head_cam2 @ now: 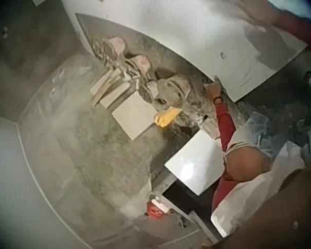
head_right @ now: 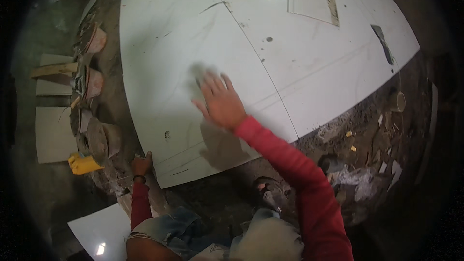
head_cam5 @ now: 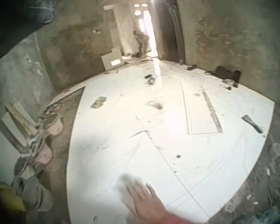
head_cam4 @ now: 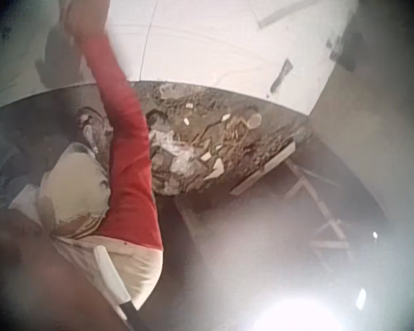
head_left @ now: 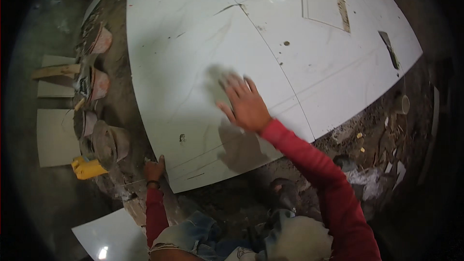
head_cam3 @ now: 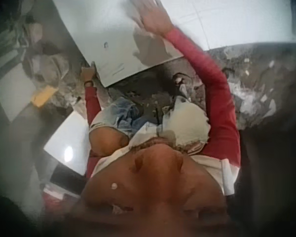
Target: The person positions a large floor tile onto a bed of mortar, levels it by hand and with a rubber mallet, and wipes the surface with a cloth.
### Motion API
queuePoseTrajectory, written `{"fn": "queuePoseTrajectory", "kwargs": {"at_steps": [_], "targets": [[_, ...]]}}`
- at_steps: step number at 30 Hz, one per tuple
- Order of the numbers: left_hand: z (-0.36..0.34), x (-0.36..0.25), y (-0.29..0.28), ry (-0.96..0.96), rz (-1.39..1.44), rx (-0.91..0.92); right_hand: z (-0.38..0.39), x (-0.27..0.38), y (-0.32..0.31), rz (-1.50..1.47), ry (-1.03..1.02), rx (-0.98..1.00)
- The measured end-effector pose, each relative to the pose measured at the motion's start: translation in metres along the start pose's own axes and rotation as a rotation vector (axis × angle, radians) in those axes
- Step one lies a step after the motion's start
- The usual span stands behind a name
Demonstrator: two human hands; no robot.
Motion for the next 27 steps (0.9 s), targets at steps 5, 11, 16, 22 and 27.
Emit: {"fn": "queuePoseTrajectory", "kwargs": {"at_steps": [5, 11, 16, 22, 27], "targets": [[0.012, -0.02, -0.005, -0.017, 0.033, 0.015, -0.095, -0.06, 0.036, 0.251, 0.072, -0.181], [0.034, -0.024, -0.013, -0.202, 0.119, -0.056, -0.051, -0.087, 0.094, 0.328, 0.271, 0.056], [0.03, -0.022, -0.014, -0.245, 0.16, -0.031, -0.072, -0.074, 0.092, 0.407, 0.514, 0.344], [0.025, -0.024, -0.018, -0.241, 0.195, -0.045, -0.059, -0.084, 0.104, 0.324, 0.253, 0.04], [0.032, -0.026, -0.019, -0.159, 0.202, 0.034, -0.063, -0.126, 0.1, 0.411, 0.296, -0.019]]}}
Point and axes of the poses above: each hand's wrist, its own z-axis away from the middle knuckle, its own y-axis out of the palm, x = y × z, the point moved 5 cm from there along -z, towards the middle knuckle, and after that the axes turned 3 degrees about -y, right-handed, at the moved point
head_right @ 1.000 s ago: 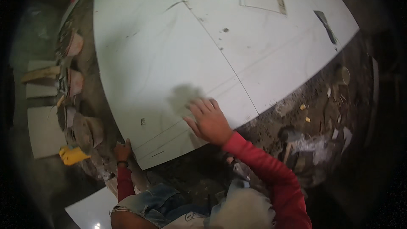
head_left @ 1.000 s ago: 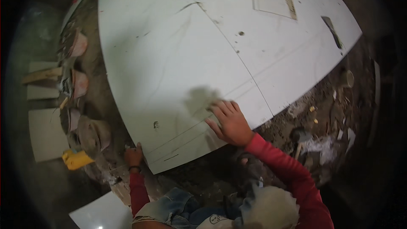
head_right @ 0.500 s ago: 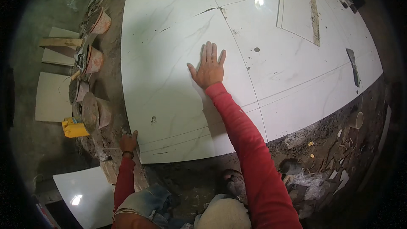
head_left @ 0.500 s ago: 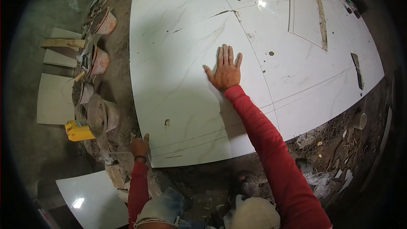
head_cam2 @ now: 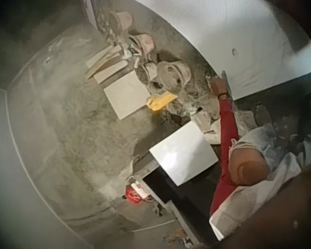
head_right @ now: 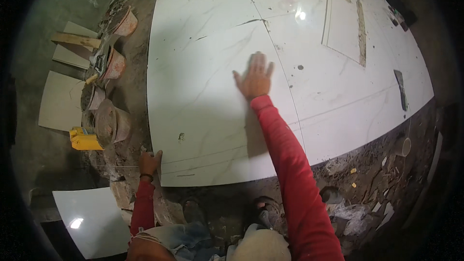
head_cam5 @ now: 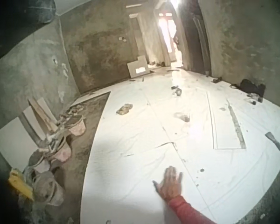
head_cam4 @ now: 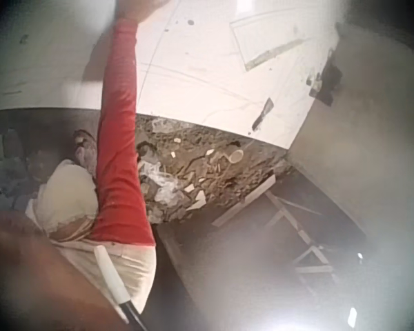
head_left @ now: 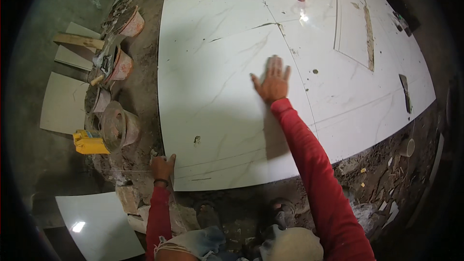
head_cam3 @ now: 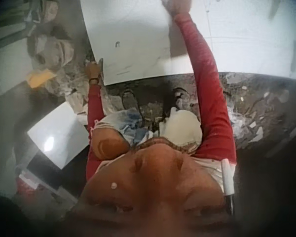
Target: The person positions a large floor tile onto a bed of mortar, levels it by hand and with a rubber mallet, and wipes the surface with a cloth.
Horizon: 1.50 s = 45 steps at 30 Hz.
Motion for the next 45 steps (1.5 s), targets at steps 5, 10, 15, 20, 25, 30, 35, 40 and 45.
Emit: {"fn": "queuePoseTrajectory", "kwargs": {"at_steps": [5, 10, 15, 20, 25, 30, 35, 40, 45], "targets": [[0.018, -0.014, -0.023, 0.184, 0.081, -0.135, -0.052, -0.069, -0.008, 0.171, 0.298, -0.025], [0.025, -0.042, -0.051, 0.218, 0.406, -0.177, -0.107, -0.069, 0.02, 0.17, 0.247, -0.021], [0.03, -0.04, -0.053, 0.428, 0.471, -0.233, -0.149, -0.056, 0.038, 0.135, 0.21, 0.018], [0.029, -0.028, -0.047, 0.425, 0.563, -0.223, -0.174, -0.06, 0.052, 0.215, 0.081, -0.027], [0.021, -0.012, -0.046, 0.392, 0.579, -0.222, -0.167, -0.018, 0.062, 0.146, -0.088, 0.01], [0.019, -0.005, -0.05, 0.428, 0.683, -0.253, -0.149, 0.089, 0.082, 0.022, -0.268, 0.011], [0.028, 0.015, -0.052, 0.388, 0.729, -0.272, -0.13, 0.219, 0.107, -0.025, -0.345, 0.041], [0.032, 0.018, -0.057, 0.366, 0.847, -0.254, -0.113, 0.329, 0.128, -0.107, -0.421, 0.117], [0.019, -0.011, -0.062, 0.42, 0.826, -0.238, -0.106, 0.443, 0.104, -1.021, -0.251, 0.48]]}}
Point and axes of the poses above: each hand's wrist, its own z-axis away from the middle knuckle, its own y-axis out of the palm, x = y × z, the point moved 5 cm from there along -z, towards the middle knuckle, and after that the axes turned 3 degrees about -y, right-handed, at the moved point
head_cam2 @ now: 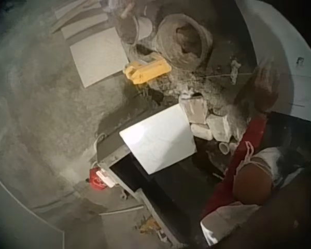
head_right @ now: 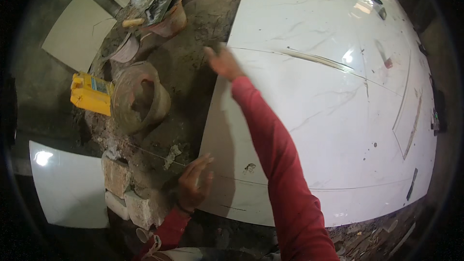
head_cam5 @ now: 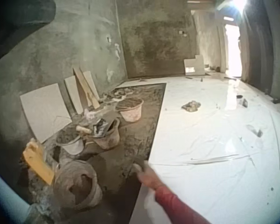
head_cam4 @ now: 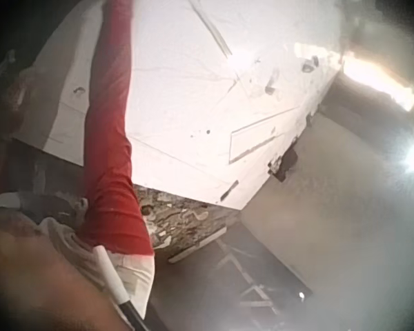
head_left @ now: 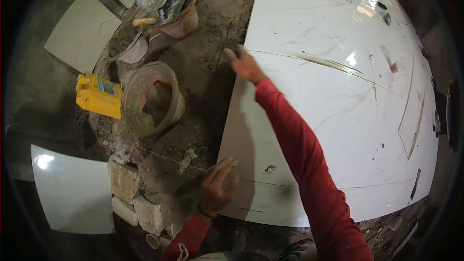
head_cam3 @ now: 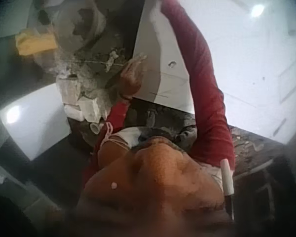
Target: The person positions a large floor tile onto a bed of mortar, levels it by hand and with a rubber mallet, and wipes the surface with a cloth.
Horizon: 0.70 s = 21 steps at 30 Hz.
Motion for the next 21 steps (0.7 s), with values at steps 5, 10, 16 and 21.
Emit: {"fn": "queuePoseTrajectory", "kwargs": {"at_steps": [5, 10, 16, 21], "targets": [[-0.066, 0.013, 0.092, 0.286, -0.096, 0.32, 0.043, 0.193, 0.017, -0.11, -0.709, -0.372], [-0.178, -0.018, 0.171, 0.439, -0.341, 0.217, 0.08, 0.174, 0.081, 0.118, -0.823, 0.157], [-0.258, -0.009, 0.177, 0.275, -0.409, -0.123, 0.041, 0.168, -0.052, -0.093, -0.597, 0.226], [-0.275, -0.015, 0.193, 0.104, -0.475, 0.1, -0.022, 0.038, -0.204, 0.098, -0.064, 0.184]]}}
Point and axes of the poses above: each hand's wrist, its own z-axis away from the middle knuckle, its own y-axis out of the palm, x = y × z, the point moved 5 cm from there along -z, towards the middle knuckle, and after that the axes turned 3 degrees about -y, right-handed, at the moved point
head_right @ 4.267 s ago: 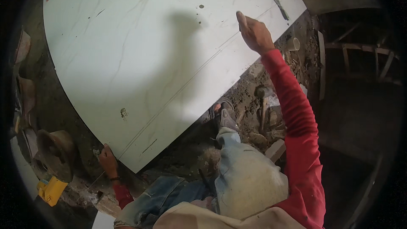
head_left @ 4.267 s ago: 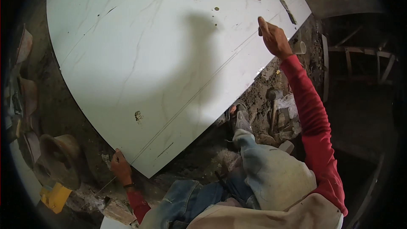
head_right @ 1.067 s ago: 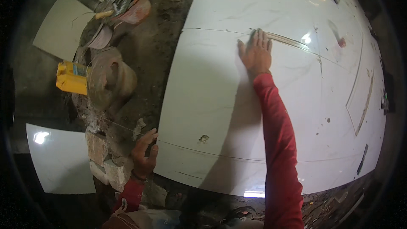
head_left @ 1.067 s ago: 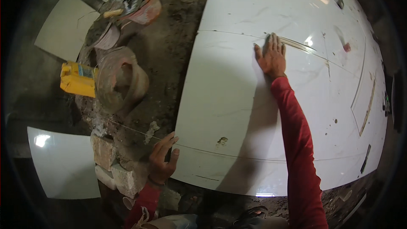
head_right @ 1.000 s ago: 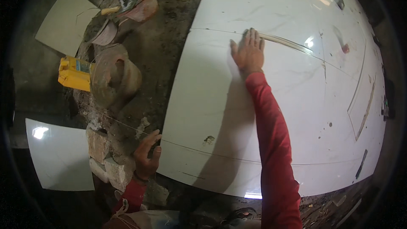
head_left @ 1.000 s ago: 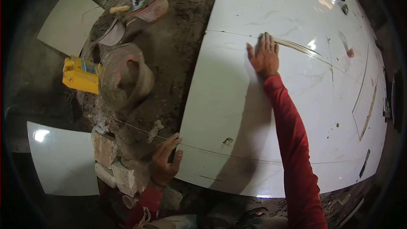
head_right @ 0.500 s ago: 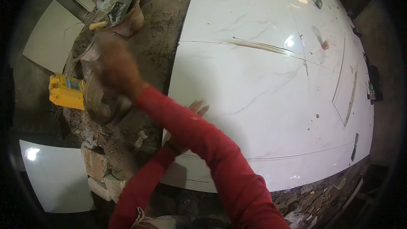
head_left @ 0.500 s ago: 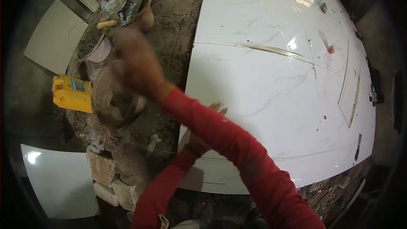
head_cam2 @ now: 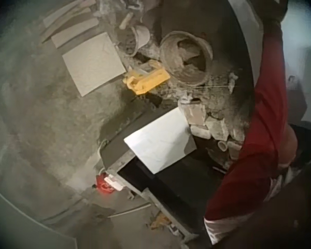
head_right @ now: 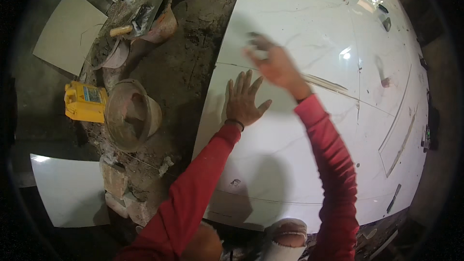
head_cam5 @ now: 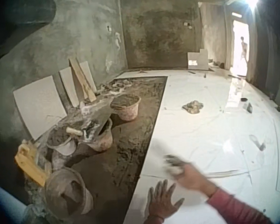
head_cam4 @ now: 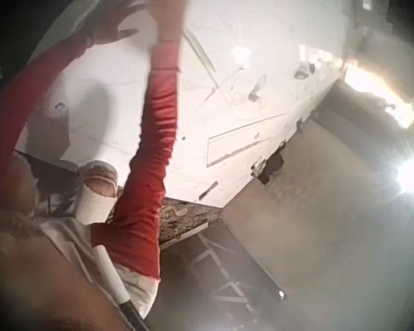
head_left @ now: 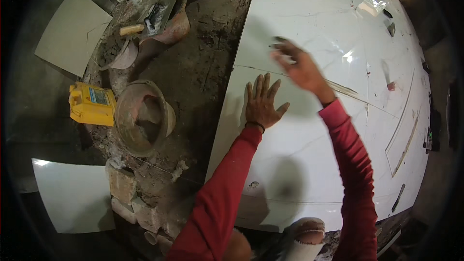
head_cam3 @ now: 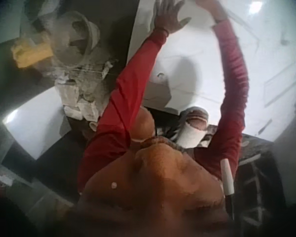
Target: The person positions a large floor tile onto a bed of mortar, levels it by hand and with a rubber mallet, and wipes the surface with a cloth.
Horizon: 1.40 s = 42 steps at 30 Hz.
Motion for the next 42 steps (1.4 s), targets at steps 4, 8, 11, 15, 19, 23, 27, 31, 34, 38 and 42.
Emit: {"fn": "queuePoseTrajectory", "kwargs": {"at_steps": [4, 8, 11, 15, 19, 23, 27, 31, 34, 38, 42], "targets": [[-0.008, -0.01, -0.01, 0.043, 0.003, -0.028, -0.036, -0.125, -0.09, 0.073, 0.109, -0.312], [-0.013, -0.006, -0.018, -0.004, 0.016, 0.041, -0.09, -0.228, -0.109, 0.112, 0.253, -0.578], [-0.015, -0.005, -0.013, -0.022, -0.001, 0.094, -0.149, -0.25, -0.111, 0.107, 0.248, -0.677], [-0.022, -0.017, -0.01, -0.003, 0.053, 0.089, -0.236, -0.292, -0.154, 0.149, 0.12, -0.804], [-0.016, -0.004, -0.009, -0.043, 0.058, 0.17, -0.327, -0.314, -0.147, 0.367, -0.011, -0.769], [-0.026, 0.002, -0.016, -0.129, 0.12, 0.256, -0.384, -0.336, -0.158, 0.441, 0.015, -0.776], [-0.026, -0.005, 0.004, -0.105, 0.256, 0.3, -0.389, -0.411, -0.202, 0.58, 0.043, -0.718], [-0.019, -0.008, -0.002, -0.097, 0.071, 0.312, -0.374, -0.413, -0.186, 0.755, 0.182, -0.616], [-0.013, 0.003, 0.003, -0.107, 0.066, 0.307, -0.335, -0.372, -0.143, 0.884, 0.29, -0.478], [-0.019, -0.016, -0.005, -0.052, 0.055, 0.15, -0.248, -0.336, -0.159, 0.803, 0.055, -0.567], [-0.011, 0.005, -0.022, -0.058, -0.014, -0.038, -0.152, -0.22, -0.128, 0.503, 0.179, -0.6]]}}
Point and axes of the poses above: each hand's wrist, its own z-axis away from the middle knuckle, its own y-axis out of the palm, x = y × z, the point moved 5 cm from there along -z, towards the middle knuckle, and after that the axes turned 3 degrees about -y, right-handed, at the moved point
